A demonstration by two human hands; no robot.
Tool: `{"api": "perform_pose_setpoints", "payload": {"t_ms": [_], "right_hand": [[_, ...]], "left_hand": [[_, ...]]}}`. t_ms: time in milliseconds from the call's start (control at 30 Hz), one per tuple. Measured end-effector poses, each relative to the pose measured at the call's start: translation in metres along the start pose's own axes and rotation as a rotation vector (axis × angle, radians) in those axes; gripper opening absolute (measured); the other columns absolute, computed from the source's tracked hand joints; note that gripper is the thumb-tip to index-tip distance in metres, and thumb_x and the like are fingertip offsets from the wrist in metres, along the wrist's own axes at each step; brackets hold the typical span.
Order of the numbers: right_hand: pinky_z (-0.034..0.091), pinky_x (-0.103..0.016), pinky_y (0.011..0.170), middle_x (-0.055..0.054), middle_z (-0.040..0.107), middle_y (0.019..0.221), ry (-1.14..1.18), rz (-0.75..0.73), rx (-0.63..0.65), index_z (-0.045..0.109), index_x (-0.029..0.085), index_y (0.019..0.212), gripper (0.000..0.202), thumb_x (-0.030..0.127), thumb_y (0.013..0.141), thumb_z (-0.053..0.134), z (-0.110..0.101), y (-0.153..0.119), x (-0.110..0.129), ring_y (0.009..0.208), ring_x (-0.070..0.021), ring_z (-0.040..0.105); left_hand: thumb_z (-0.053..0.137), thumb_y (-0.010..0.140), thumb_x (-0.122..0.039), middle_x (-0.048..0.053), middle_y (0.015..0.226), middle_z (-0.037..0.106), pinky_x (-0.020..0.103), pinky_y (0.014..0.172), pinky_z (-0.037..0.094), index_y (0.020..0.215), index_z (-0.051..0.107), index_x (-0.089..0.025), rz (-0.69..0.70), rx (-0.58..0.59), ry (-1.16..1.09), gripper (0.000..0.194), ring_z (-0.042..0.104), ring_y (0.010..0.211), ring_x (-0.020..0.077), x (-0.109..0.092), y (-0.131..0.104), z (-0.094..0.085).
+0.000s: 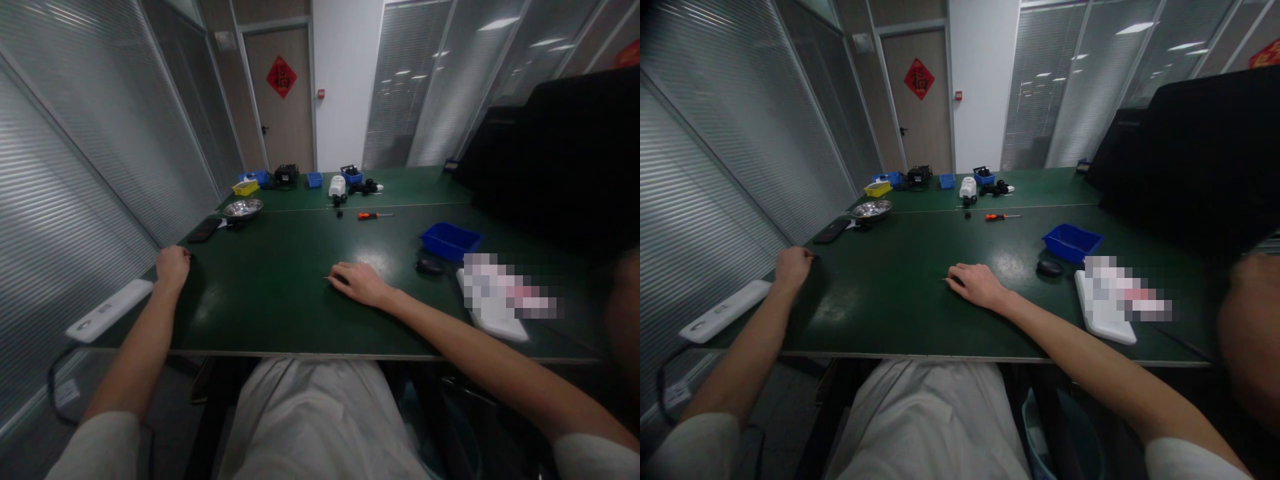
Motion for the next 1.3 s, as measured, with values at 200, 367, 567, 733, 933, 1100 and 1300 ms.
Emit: {"api": "perform_pose_setpoints", "payload": {"t_ms": [200, 367, 567, 733, 933, 1100, 1300], "right_hand": [[0.031, -0.027, 0.065, -0.005, 0.069, 0.102, 0.008, 0.006, 0.007, 0.065, 0.023, 0.107, 0.028, 0.042, 0.106, 0.044, 0.002, 0.0, 0.0, 0.081, -0.0157, 0.062], [0.032, -0.027, 0.065, -0.004, 0.069, 0.103, -0.001, -0.001, -0.002, 0.065, 0.023, 0.109, 0.028, 0.042, 0.106, 0.044, 0.001, 0.0, 0.001, 0.081, -0.0158, 0.062], [0.031, -0.027, 0.063, -0.004, 0.07, 0.102, -0.003, 0.0, 0.002, 0.064, 0.023, 0.108, 0.028, 0.042, 0.106, 0.044, 0.001, 0.0, 0.0, 0.08, -0.0157, 0.062], [0.029, -0.028, 0.062, -0.003, 0.07, 0.101, -0.011, 0.0, -0.011, 0.064, 0.024, 0.109, 0.028, 0.042, 0.106, 0.043, 0.0, 0.0, 0.0, 0.078, -0.0154, 0.061], [0.029, -0.027, 0.064, -0.004, 0.069, 0.099, -0.017, 0.006, 0.001, 0.064, 0.023, 0.108, 0.027, 0.042, 0.106, 0.044, 0.002, 0.0, 0.0, 0.08, -0.0155, 0.061], [0.027, -0.028, 0.063, -0.004, 0.068, 0.099, -0.03, -0.003, -0.009, 0.063, 0.023, 0.108, 0.027, 0.042, 0.106, 0.044, 0.002, 0.001, 0.001, 0.08, -0.0157, 0.061], [0.026, -0.028, 0.062, -0.004, 0.067, 0.099, -0.041, 0.006, 0.003, 0.064, 0.023, 0.108, 0.028, 0.042, 0.106, 0.043, 0.0, 0.001, 0.002, 0.079, -0.0157, 0.06]], "left_hand": [[0.059, 0.09, -0.02, 0.016, 0.089, 0.067, 0.037, 0.081, 0.045, 0.101, 0.074, -0.005, -0.112, 0.014, 0.17, 0.023, 0.06, 0.091, 0.0283, -0.005, -0.005, -0.008], [0.055, 0.093, -0.019, 0.016, 0.092, 0.066, 0.04, 0.083, 0.043, 0.102, 0.074, -0.003, -0.091, 0.015, 0.212, 0.026, 0.061, 0.095, 0.0307, -0.017, -0.011, -0.014], [0.056, 0.096, -0.029, 0.013, 0.11, 0.071, 0.037, 0.082, 0.045, 0.109, 0.078, -0.017, 0.165, -0.01, 0.085, 0.028, 0.063, 0.104, 0.0313, -0.1, -0.024, -0.013], [0.058, 0.098, -0.035, 0.008, 0.113, 0.072, 0.036, 0.086, 0.048, 0.11, 0.078, -0.024, 0.634, 0.128, -0.267, 0.026, 0.063, 0.103, 0.0253, -0.244, -0.087, -0.004], [0.064, 0.095, -0.03, 0.007, 0.098, 0.071, 0.035, 0.086, 0.047, 0.096, 0.078, -0.021, 0.961, 0.271, -0.427, 0.017, 0.061, 0.095, 0.0223, -0.347, -0.162, 0.007], [0.065, 0.094, -0.03, 0.008, 0.105, 0.067, 0.032, 0.084, 0.049, 0.093, 0.076, -0.017, 0.919, 0.299, -0.628, 0.017, 0.062, 0.095, 0.0202, -0.346, -0.162, 0.01], [0.067, 0.093, -0.034, 0.007, 0.096, 0.068, 0.025, 0.068, 0.048, 0.115, 0.073, -0.015, 0.798, 0.425, -0.784, 0.029, 0.059, 0.075, 0.0147, -0.339, -0.156, 0.031]]}}
Point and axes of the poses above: each hand's wrist, its own y-axis towards the middle knuckle, its own z-axis out of the palm, x = y × z, the point moved 10 cm from there along y, towards the middle knuckle
